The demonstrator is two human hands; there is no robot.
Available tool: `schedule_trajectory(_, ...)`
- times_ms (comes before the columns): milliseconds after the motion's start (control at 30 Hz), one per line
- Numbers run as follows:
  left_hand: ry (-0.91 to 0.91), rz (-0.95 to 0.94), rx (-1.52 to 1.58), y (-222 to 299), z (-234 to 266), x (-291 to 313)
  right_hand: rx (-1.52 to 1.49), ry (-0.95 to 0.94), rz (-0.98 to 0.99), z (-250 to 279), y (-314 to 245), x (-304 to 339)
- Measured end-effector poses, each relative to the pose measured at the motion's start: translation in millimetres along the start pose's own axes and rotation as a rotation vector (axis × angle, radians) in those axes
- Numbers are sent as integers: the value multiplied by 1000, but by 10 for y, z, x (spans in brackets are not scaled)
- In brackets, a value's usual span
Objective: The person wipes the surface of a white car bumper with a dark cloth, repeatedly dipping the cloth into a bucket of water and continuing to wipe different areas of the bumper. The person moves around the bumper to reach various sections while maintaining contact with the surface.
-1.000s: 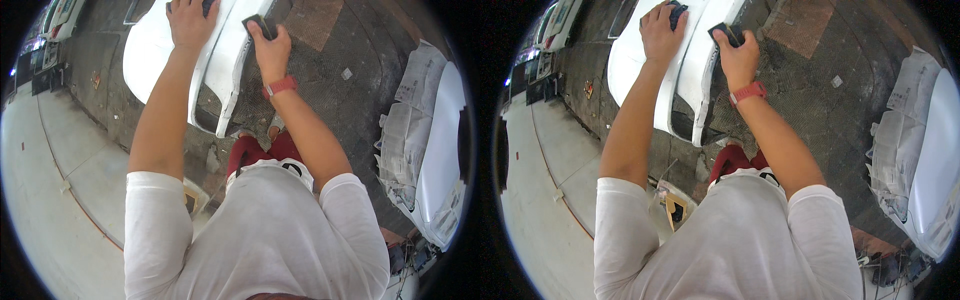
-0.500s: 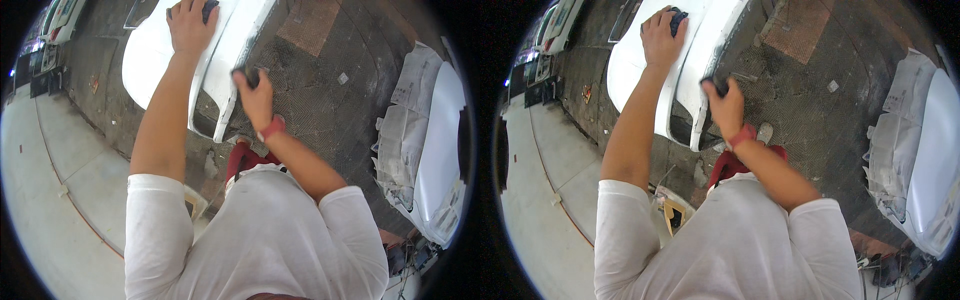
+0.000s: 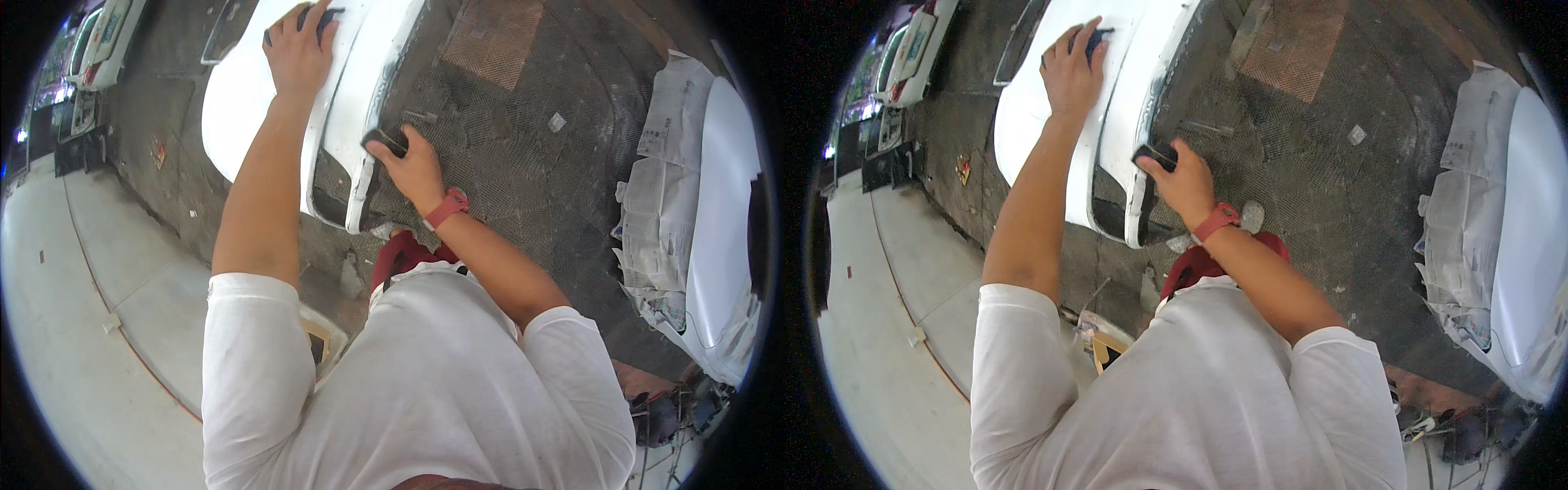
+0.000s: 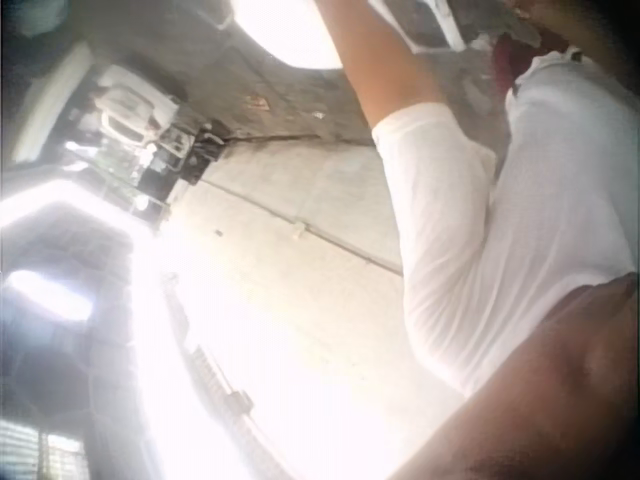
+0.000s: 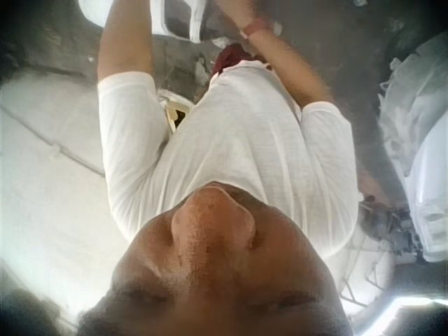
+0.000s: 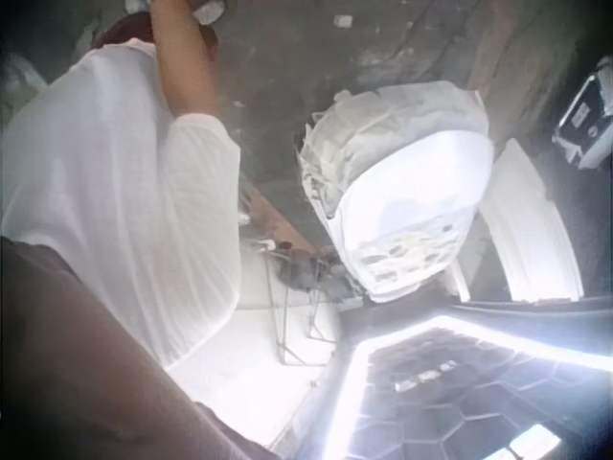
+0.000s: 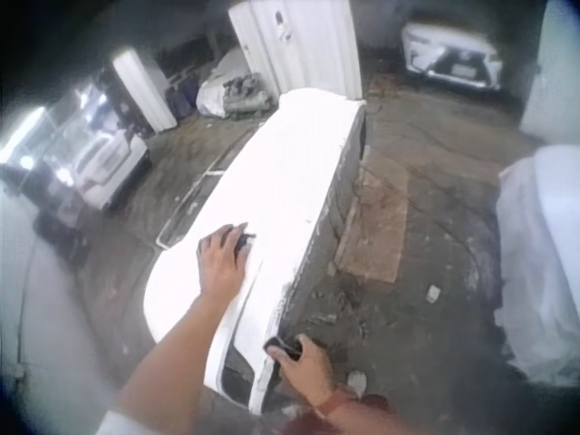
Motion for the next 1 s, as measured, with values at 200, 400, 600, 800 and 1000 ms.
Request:
schedule_trajectory(200, -228, 33, 64, 249, 147, -298, -191, 382, 40, 1227, 1060, -70)
schedule_trajectory(400, -435, -34, -5, 785, 252, -399, -479, 457, -311, 2396, 1589, 519)
schedule_trajectory(600, -497, 47, 33, 798, 473, 32, -349, 484, -182, 2519, 1787, 754)
schedule_trajectory(800, -579, 163, 26, 749, 984, 657, 91, 725, 3, 2291, 1586, 444)
schedule_trajectory(1000, -562, 302, 148, 576, 1271, 909, -421, 529, -42, 1727, 1147, -167)
Point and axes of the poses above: each hand's wrist, its own x-axis away from the middle knuckle, its own z-axis out of the back of the hand, y = z × x, the point moved 4 cm from there along -x, towards the middle knuckle, and after that the axes turned 5 degrees about y, right-handed, at the moved point
